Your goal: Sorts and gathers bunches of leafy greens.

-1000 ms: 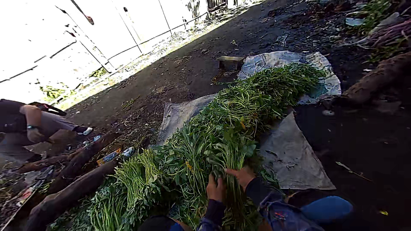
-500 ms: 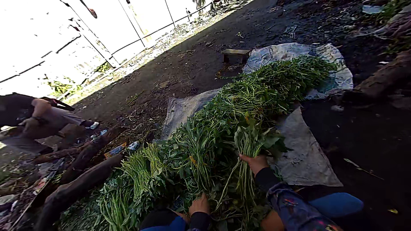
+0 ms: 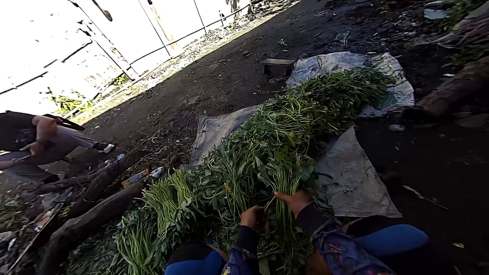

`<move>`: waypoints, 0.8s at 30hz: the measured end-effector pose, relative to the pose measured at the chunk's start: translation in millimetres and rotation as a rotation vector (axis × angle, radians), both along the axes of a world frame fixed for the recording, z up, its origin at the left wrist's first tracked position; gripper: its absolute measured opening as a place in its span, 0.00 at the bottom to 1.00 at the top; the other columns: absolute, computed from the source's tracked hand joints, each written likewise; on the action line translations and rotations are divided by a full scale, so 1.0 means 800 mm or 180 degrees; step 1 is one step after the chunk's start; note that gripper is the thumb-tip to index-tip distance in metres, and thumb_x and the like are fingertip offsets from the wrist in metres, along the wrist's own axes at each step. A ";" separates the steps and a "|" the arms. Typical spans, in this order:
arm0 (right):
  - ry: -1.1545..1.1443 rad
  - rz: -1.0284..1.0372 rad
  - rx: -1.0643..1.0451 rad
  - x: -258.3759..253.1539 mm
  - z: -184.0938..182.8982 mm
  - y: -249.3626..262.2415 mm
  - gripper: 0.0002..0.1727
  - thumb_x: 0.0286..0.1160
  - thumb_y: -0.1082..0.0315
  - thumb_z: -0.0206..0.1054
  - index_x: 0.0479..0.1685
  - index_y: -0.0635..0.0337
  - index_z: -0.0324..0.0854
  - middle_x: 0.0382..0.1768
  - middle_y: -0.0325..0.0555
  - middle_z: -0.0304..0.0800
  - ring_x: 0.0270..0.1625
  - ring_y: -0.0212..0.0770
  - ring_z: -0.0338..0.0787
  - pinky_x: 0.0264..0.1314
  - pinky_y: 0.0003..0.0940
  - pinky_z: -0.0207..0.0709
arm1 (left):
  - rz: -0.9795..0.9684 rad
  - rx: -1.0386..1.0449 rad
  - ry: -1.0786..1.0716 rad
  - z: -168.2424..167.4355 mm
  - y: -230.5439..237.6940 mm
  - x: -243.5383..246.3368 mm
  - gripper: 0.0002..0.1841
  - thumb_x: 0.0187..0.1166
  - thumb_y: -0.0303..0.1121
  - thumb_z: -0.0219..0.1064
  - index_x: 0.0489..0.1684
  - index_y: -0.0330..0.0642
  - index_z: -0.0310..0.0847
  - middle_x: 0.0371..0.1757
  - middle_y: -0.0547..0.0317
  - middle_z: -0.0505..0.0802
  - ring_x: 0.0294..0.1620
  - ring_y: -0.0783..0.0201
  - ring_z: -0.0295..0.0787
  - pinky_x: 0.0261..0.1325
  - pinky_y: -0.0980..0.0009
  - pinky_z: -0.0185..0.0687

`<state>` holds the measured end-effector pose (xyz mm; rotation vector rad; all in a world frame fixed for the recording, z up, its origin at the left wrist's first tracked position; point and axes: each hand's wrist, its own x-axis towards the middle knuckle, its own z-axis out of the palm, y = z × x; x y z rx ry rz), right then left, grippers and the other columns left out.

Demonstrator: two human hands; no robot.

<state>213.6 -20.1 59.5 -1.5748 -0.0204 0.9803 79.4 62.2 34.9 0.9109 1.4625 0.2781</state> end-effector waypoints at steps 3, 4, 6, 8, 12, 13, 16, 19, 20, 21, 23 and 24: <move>0.0089 -0.0223 -0.0020 0.012 0.003 0.002 0.33 0.61 0.73 0.84 0.67 0.73 0.76 0.58 0.62 0.88 0.61 0.49 0.88 0.68 0.45 0.80 | -0.1625 0.0936 0.1817 -0.028 0.015 -0.057 0.18 0.85 0.39 0.63 0.57 0.33 0.88 0.61 0.40 0.92 0.67 0.45 0.86 0.71 0.45 0.76; 0.0074 -0.0252 -0.0043 0.018 0.005 0.002 0.34 0.61 0.72 0.84 0.68 0.73 0.75 0.59 0.62 0.88 0.62 0.50 0.88 0.69 0.46 0.80 | -0.2068 0.1104 0.2115 -0.032 0.017 -0.076 0.20 0.87 0.42 0.60 0.63 0.37 0.88 0.71 0.41 0.88 0.76 0.42 0.80 0.77 0.40 0.71; 0.0028 -0.0227 -0.0121 0.026 0.003 0.000 0.36 0.62 0.69 0.85 0.71 0.72 0.74 0.61 0.63 0.87 0.65 0.52 0.87 0.71 0.50 0.78 | -0.2386 0.1478 0.1913 -0.031 0.005 -0.100 0.21 0.92 0.41 0.56 0.71 0.37 0.84 0.79 0.39 0.81 0.82 0.40 0.74 0.84 0.43 0.64; 0.0017 -0.0221 -0.0155 0.025 -0.002 0.000 0.38 0.61 0.67 0.86 0.72 0.70 0.73 0.62 0.63 0.86 0.65 0.53 0.86 0.71 0.52 0.77 | -0.2580 0.1901 0.1264 -0.026 -0.013 -0.107 0.22 0.89 0.36 0.60 0.75 0.34 0.80 0.77 0.36 0.83 0.81 0.38 0.75 0.86 0.46 0.63; 0.0184 -0.0341 0.0036 0.022 -0.007 0.004 0.35 0.63 0.69 0.84 0.71 0.68 0.74 0.57 0.57 0.91 0.60 0.49 0.90 0.65 0.49 0.82 | -0.3045 0.2765 0.1281 -0.036 -0.051 -0.093 0.26 0.74 0.34 0.74 0.72 0.36 0.83 0.62 0.41 0.94 0.72 0.36 0.83 0.79 0.37 0.66; 0.0233 -0.0418 0.0083 0.024 -0.006 0.004 0.33 0.63 0.70 0.83 0.70 0.69 0.75 0.55 0.57 0.91 0.58 0.48 0.90 0.64 0.48 0.82 | -0.2766 0.3525 0.1354 -0.051 -0.060 -0.092 0.19 0.69 0.31 0.75 0.58 0.33 0.90 0.47 0.41 0.97 0.57 0.36 0.92 0.68 0.38 0.78; 0.0237 -0.0658 0.0047 0.038 -0.005 -0.002 0.32 0.63 0.71 0.83 0.68 0.70 0.76 0.51 0.56 0.92 0.54 0.47 0.92 0.60 0.47 0.84 | -0.1902 0.5443 0.1219 -0.081 -0.057 -0.084 0.12 0.64 0.39 0.73 0.25 0.38 0.91 0.18 0.55 0.91 0.23 0.53 0.92 0.33 0.55 0.86; 0.0146 -0.0798 -0.0170 0.055 -0.013 -0.009 0.34 0.63 0.69 0.84 0.69 0.72 0.74 0.54 0.58 0.91 0.57 0.50 0.91 0.64 0.50 0.82 | -0.1928 0.5361 0.0707 -0.073 -0.061 -0.078 0.22 0.81 0.45 0.60 0.23 0.39 0.89 0.15 0.56 0.89 0.19 0.59 0.90 0.28 0.61 0.87; 0.0136 -0.0869 -0.0251 0.057 -0.017 -0.009 0.36 0.62 0.69 0.85 0.70 0.73 0.73 0.56 0.60 0.90 0.59 0.51 0.90 0.65 0.52 0.81 | -0.2060 0.4937 0.0461 -0.065 -0.065 -0.078 0.22 0.83 0.43 0.57 0.26 0.37 0.90 0.17 0.54 0.90 0.20 0.58 0.91 0.28 0.60 0.88; 0.0131 -0.0937 -0.0333 0.057 -0.022 -0.009 0.37 0.62 0.69 0.85 0.71 0.74 0.72 0.59 0.62 0.88 0.61 0.53 0.88 0.67 0.53 0.79 | -0.2234 0.4276 0.0171 -0.055 -0.070 -0.081 0.24 0.86 0.40 0.52 0.33 0.32 0.91 0.20 0.49 0.92 0.23 0.55 0.92 0.31 0.56 0.88; 0.0099 -0.1051 -0.0460 0.057 -0.035 -0.010 0.40 0.61 0.68 0.86 0.73 0.74 0.70 0.65 0.65 0.84 0.67 0.56 0.85 0.72 0.56 0.76 | -0.2562 0.2866 -0.0357 -0.038 -0.071 -0.091 0.26 0.89 0.37 0.45 0.49 0.25 0.89 0.31 0.42 0.93 0.33 0.52 0.91 0.45 0.54 0.86; 0.0067 -0.1090 -0.0548 0.061 -0.040 -0.009 0.41 0.61 0.67 0.86 0.74 0.75 0.70 0.67 0.67 0.82 0.70 0.58 0.83 0.74 0.57 0.74 | -0.2799 0.2551 -0.0487 -0.035 -0.068 -0.096 0.25 0.89 0.35 0.46 0.55 0.24 0.88 0.40 0.39 0.94 0.43 0.50 0.93 0.56 0.53 0.85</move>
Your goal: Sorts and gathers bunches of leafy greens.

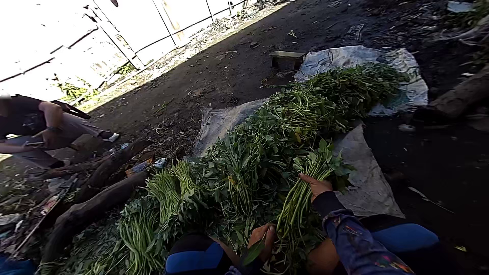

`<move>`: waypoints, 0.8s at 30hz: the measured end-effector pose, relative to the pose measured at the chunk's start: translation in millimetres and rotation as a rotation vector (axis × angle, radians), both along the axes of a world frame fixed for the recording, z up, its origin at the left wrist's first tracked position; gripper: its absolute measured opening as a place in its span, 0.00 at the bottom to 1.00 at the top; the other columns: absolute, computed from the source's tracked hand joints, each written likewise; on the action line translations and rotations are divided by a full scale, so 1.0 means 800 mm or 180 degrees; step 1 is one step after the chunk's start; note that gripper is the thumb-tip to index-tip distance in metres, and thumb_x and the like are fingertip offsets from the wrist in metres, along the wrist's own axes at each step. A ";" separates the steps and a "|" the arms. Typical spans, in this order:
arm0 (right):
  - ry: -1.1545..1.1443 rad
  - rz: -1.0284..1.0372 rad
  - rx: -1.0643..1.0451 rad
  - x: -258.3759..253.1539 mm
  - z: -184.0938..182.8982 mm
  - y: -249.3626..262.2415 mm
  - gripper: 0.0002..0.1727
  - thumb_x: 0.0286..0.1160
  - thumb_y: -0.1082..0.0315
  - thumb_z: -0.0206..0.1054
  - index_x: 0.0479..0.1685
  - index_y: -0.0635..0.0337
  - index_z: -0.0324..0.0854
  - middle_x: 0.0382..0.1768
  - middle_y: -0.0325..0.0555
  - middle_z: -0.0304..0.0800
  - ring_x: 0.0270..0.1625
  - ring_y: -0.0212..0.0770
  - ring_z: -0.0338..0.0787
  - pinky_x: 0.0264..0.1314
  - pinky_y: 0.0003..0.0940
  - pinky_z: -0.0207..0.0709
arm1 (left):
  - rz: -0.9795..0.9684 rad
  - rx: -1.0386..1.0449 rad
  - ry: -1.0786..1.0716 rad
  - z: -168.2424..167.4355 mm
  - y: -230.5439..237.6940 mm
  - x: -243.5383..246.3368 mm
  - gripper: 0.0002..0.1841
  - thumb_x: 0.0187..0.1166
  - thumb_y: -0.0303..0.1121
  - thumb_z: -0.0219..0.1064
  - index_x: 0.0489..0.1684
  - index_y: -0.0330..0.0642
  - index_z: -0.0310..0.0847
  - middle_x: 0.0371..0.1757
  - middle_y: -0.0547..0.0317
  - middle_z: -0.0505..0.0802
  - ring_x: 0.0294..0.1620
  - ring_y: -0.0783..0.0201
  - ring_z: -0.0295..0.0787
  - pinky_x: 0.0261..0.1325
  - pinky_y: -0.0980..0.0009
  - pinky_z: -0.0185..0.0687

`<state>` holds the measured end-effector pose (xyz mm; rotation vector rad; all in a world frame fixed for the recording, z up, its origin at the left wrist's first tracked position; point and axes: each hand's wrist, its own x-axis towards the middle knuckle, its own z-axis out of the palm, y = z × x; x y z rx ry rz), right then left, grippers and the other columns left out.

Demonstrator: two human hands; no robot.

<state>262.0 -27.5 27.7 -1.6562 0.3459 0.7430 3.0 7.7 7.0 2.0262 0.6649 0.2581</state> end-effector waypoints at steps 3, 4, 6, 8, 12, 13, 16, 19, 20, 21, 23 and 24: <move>-0.0048 0.0103 -0.0481 0.012 -0.005 -0.003 0.42 0.61 0.64 0.86 0.73 0.77 0.70 0.70 0.69 0.80 0.74 0.59 0.80 0.78 0.55 0.71 | -0.0532 0.0411 0.0457 -0.006 0.001 -0.004 0.17 0.86 0.27 0.57 0.60 0.24 0.86 0.58 0.29 0.92 0.64 0.37 0.89 0.75 0.48 0.78; -0.0070 0.0196 -0.0669 0.010 -0.004 -0.005 0.43 0.61 0.62 0.87 0.73 0.78 0.70 0.71 0.70 0.79 0.76 0.59 0.78 0.80 0.54 0.68 | -0.0522 0.0532 0.0854 -0.004 0.000 -0.004 0.16 0.86 0.28 0.59 0.60 0.25 0.86 0.58 0.29 0.91 0.65 0.36 0.88 0.76 0.48 0.78; -0.0135 0.0290 -0.0915 0.007 -0.005 -0.007 0.45 0.62 0.59 0.87 0.74 0.78 0.69 0.73 0.70 0.77 0.79 0.58 0.76 0.83 0.51 0.65 | -0.0324 0.0390 0.2061 0.009 0.006 0.001 0.17 0.90 0.31 0.57 0.65 0.28 0.83 0.64 0.32 0.89 0.71 0.39 0.85 0.78 0.48 0.75; -0.0206 0.0209 -0.1043 0.010 -0.008 -0.010 0.43 0.64 0.57 0.85 0.72 0.79 0.72 0.73 0.70 0.78 0.80 0.59 0.75 0.83 0.51 0.64 | -0.0265 0.0043 0.3296 0.011 0.012 0.003 0.19 0.91 0.30 0.53 0.75 0.33 0.76 0.73 0.35 0.84 0.77 0.38 0.80 0.79 0.44 0.72; -0.0234 0.0099 -0.1052 0.015 -0.004 -0.017 0.44 0.65 0.56 0.85 0.75 0.78 0.69 0.73 0.70 0.77 0.79 0.60 0.76 0.82 0.54 0.65 | -0.0551 0.0194 0.4076 0.001 0.007 -0.002 0.25 0.85 0.30 0.61 0.82 0.40 0.72 0.82 0.39 0.78 0.84 0.37 0.71 0.77 0.34 0.70; -0.0252 0.0069 -0.1005 0.016 -0.002 -0.016 0.45 0.64 0.57 0.85 0.75 0.78 0.68 0.74 0.71 0.77 0.79 0.60 0.75 0.83 0.54 0.65 | -0.0523 0.0379 0.3912 0.004 0.007 0.004 0.28 0.82 0.32 0.66 0.83 0.41 0.70 0.83 0.39 0.76 0.85 0.36 0.69 0.77 0.35 0.68; -0.0339 0.0108 -0.0938 0.011 0.003 -0.012 0.46 0.63 0.58 0.86 0.75 0.79 0.68 0.73 0.72 0.76 0.79 0.62 0.75 0.82 0.57 0.64 | -0.0209 0.0635 0.3253 0.019 0.002 0.026 0.31 0.84 0.45 0.66 0.84 0.38 0.69 0.82 0.38 0.78 0.82 0.39 0.73 0.77 0.41 0.72; -0.0369 0.0182 -0.0907 0.008 0.013 -0.010 0.45 0.62 0.59 0.86 0.74 0.80 0.69 0.73 0.71 0.77 0.80 0.59 0.75 0.83 0.53 0.63 | -0.0158 0.0607 0.3365 0.018 -0.003 0.047 0.22 0.94 0.43 0.51 0.76 0.39 0.77 0.78 0.41 0.83 0.79 0.41 0.79 0.71 0.41 0.79; -0.0383 0.0151 -0.0814 0.008 0.018 -0.011 0.44 0.62 0.60 0.86 0.73 0.80 0.70 0.73 0.70 0.77 0.79 0.59 0.76 0.83 0.52 0.64 | -0.0224 0.0528 0.3453 0.017 -0.002 0.050 0.22 0.94 0.42 0.49 0.76 0.40 0.78 0.77 0.42 0.84 0.78 0.41 0.80 0.70 0.40 0.79; -0.0411 0.0062 -0.0614 0.006 0.025 -0.011 0.43 0.61 0.62 0.87 0.73 0.79 0.70 0.72 0.69 0.78 0.77 0.58 0.77 0.81 0.53 0.66 | -0.0337 0.0429 0.3489 0.016 -0.001 0.051 0.24 0.95 0.44 0.46 0.75 0.40 0.79 0.75 0.41 0.85 0.77 0.40 0.81 0.69 0.38 0.80; -0.0553 -0.0196 0.0119 -0.005 0.052 -0.011 0.40 0.58 0.70 0.87 0.72 0.75 0.72 0.66 0.65 0.83 0.69 0.53 0.83 0.73 0.52 0.75 | -0.0613 0.0139 0.3236 0.016 0.007 0.046 0.30 0.95 0.52 0.42 0.70 0.36 0.80 0.71 0.38 0.87 0.75 0.40 0.83 0.71 0.39 0.77; -0.0652 -0.0246 0.0468 -0.009 0.069 -0.013 0.37 0.58 0.73 0.86 0.70 0.73 0.74 0.62 0.62 0.86 0.64 0.50 0.87 0.68 0.50 0.80 | -0.0698 0.0073 0.2836 0.011 0.009 0.038 0.32 0.95 0.53 0.42 0.65 0.32 0.82 0.66 0.35 0.88 0.71 0.39 0.85 0.72 0.39 0.76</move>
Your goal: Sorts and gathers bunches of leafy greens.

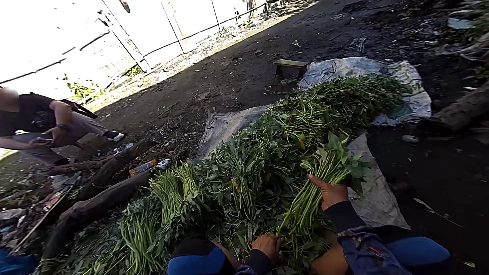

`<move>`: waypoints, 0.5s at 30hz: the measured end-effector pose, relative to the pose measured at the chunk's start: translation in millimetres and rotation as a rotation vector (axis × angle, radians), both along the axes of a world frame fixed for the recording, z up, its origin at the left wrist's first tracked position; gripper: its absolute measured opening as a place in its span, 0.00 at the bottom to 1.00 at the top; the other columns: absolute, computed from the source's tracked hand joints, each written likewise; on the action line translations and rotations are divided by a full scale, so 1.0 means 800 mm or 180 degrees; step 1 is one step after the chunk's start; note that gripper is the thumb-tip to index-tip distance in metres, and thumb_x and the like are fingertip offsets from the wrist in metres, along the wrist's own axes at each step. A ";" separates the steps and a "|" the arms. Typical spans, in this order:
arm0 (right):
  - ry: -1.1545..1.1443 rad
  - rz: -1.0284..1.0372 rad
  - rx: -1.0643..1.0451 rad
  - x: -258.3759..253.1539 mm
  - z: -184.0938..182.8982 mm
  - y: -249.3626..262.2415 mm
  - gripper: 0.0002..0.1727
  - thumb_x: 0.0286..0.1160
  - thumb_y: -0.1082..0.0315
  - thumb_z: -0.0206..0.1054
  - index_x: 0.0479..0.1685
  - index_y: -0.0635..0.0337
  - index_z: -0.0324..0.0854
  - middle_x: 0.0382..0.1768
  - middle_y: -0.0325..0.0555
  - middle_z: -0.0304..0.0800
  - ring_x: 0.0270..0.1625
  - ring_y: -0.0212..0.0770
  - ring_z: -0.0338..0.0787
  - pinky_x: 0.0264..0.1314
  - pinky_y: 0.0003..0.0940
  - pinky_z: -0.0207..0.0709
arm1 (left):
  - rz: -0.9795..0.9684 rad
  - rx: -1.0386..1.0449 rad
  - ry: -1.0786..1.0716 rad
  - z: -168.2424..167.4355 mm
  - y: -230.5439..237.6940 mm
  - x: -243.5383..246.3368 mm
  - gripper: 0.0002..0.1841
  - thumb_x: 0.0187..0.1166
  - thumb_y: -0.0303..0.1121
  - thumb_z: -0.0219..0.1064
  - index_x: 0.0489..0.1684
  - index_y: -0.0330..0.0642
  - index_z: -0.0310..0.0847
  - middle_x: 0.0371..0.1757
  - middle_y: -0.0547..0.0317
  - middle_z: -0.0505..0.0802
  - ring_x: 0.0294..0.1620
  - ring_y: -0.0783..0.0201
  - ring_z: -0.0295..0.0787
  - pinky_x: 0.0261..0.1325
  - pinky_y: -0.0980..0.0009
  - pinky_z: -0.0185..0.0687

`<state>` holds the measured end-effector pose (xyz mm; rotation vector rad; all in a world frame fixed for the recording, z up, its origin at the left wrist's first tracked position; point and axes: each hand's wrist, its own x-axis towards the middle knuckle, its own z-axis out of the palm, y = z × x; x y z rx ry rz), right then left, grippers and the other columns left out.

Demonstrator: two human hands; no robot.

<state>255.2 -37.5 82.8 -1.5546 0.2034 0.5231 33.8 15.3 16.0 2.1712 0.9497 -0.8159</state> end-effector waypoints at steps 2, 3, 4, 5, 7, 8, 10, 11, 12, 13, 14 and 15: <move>-0.0217 0.0126 0.0461 -0.004 0.040 -0.006 0.32 0.58 0.78 0.83 0.66 0.69 0.77 0.53 0.54 0.90 0.53 0.43 0.92 0.57 0.43 0.87 | -0.0008 0.0153 -0.0886 -0.012 -0.002 -0.012 0.30 0.93 0.50 0.47 0.52 0.28 0.87 0.52 0.33 0.92 0.60 0.37 0.90 0.64 0.39 0.80; -0.0335 0.0270 0.0624 -0.011 0.059 -0.008 0.29 0.58 0.81 0.81 0.63 0.68 0.77 0.48 0.51 0.92 0.48 0.40 0.94 0.53 0.38 0.90 | -0.0059 0.0267 -0.0782 -0.005 0.000 -0.004 0.31 0.93 0.51 0.45 0.50 0.30 0.88 0.51 0.34 0.93 0.59 0.38 0.91 0.62 0.39 0.80; -0.0461 0.0479 0.0742 -0.025 0.076 -0.011 0.26 0.56 0.84 0.81 0.58 0.69 0.80 0.44 0.48 0.93 0.45 0.37 0.94 0.50 0.35 0.91 | -0.0108 0.0309 -0.0350 0.008 0.004 0.013 0.32 0.94 0.52 0.42 0.52 0.34 0.88 0.54 0.37 0.94 0.63 0.39 0.90 0.63 0.38 0.80; -0.0631 0.0750 0.0871 -0.041 0.085 -0.014 0.25 0.53 0.85 0.82 0.55 0.69 0.82 0.41 0.48 0.94 0.44 0.37 0.95 0.49 0.33 0.92 | -0.0092 0.0303 0.0087 0.021 0.010 0.034 0.32 0.94 0.53 0.41 0.55 0.37 0.88 0.59 0.39 0.93 0.66 0.40 0.89 0.65 0.36 0.79; -0.1167 0.1106 0.1233 -0.065 0.085 -0.016 0.27 0.45 0.80 0.84 0.52 0.65 0.84 0.39 0.43 0.96 0.43 0.35 0.97 0.49 0.31 0.94 | 0.0035 0.0349 0.0562 0.043 0.027 0.074 0.28 0.92 0.51 0.44 0.59 0.40 0.88 0.65 0.41 0.91 0.71 0.41 0.86 0.67 0.34 0.78; -0.1448 0.1122 0.1415 -0.066 0.081 -0.016 0.28 0.45 0.76 0.86 0.53 0.64 0.85 0.40 0.41 0.97 0.44 0.35 0.97 0.51 0.32 0.94 | 0.0066 0.0421 0.0599 0.053 0.038 0.091 0.26 0.91 0.50 0.47 0.59 0.41 0.88 0.66 0.42 0.91 0.71 0.41 0.86 0.66 0.33 0.77; -0.1774 0.0902 0.1639 -0.050 0.074 -0.018 0.32 0.45 0.74 0.87 0.58 0.61 0.83 0.44 0.40 0.96 0.48 0.36 0.96 0.55 0.34 0.94 | 0.0058 0.0571 0.0582 0.071 0.060 0.114 0.24 0.89 0.48 0.51 0.58 0.42 0.89 0.65 0.43 0.92 0.70 0.42 0.87 0.65 0.34 0.78; -0.1800 0.0707 0.1786 -0.038 0.069 -0.019 0.33 0.44 0.75 0.87 0.58 0.61 0.83 0.44 0.41 0.96 0.48 0.38 0.96 0.55 0.37 0.94 | 0.0013 0.0633 0.0635 0.075 0.070 0.122 0.22 0.87 0.47 0.53 0.57 0.42 0.89 0.65 0.43 0.92 0.70 0.42 0.87 0.65 0.34 0.79; -0.1791 0.0485 0.1986 -0.026 0.067 -0.020 0.32 0.44 0.76 0.86 0.58 0.60 0.83 0.43 0.42 0.96 0.46 0.39 0.96 0.53 0.38 0.94 | -0.0045 0.0675 0.0760 0.074 0.079 0.127 0.21 0.85 0.46 0.56 0.56 0.41 0.89 0.65 0.43 0.91 0.70 0.41 0.87 0.64 0.33 0.79; -0.1802 0.0271 0.2214 -0.016 0.069 -0.024 0.31 0.47 0.75 0.86 0.57 0.58 0.82 0.42 0.41 0.96 0.45 0.40 0.96 0.51 0.38 0.94 | -0.0110 0.0723 0.0948 0.065 0.084 0.127 0.20 0.82 0.45 0.60 0.56 0.39 0.89 0.66 0.41 0.91 0.70 0.40 0.86 0.64 0.33 0.78; -0.1870 0.0090 0.2409 -0.006 0.076 -0.030 0.30 0.49 0.72 0.87 0.57 0.55 0.82 0.41 0.40 0.96 0.43 0.39 0.96 0.50 0.38 0.94 | -0.0159 0.0730 0.1149 0.047 0.085 0.121 0.21 0.81 0.45 0.64 0.57 0.37 0.89 0.67 0.40 0.90 0.71 0.39 0.85 0.65 0.32 0.77; -0.1963 -0.0039 0.2525 0.003 0.086 -0.040 0.29 0.51 0.69 0.88 0.56 0.54 0.82 0.39 0.40 0.96 0.41 0.39 0.96 0.48 0.38 0.94 | -0.0211 0.0648 0.1308 0.026 0.081 0.110 0.22 0.81 0.46 0.65 0.59 0.37 0.88 0.68 0.38 0.89 0.71 0.38 0.84 0.67 0.31 0.76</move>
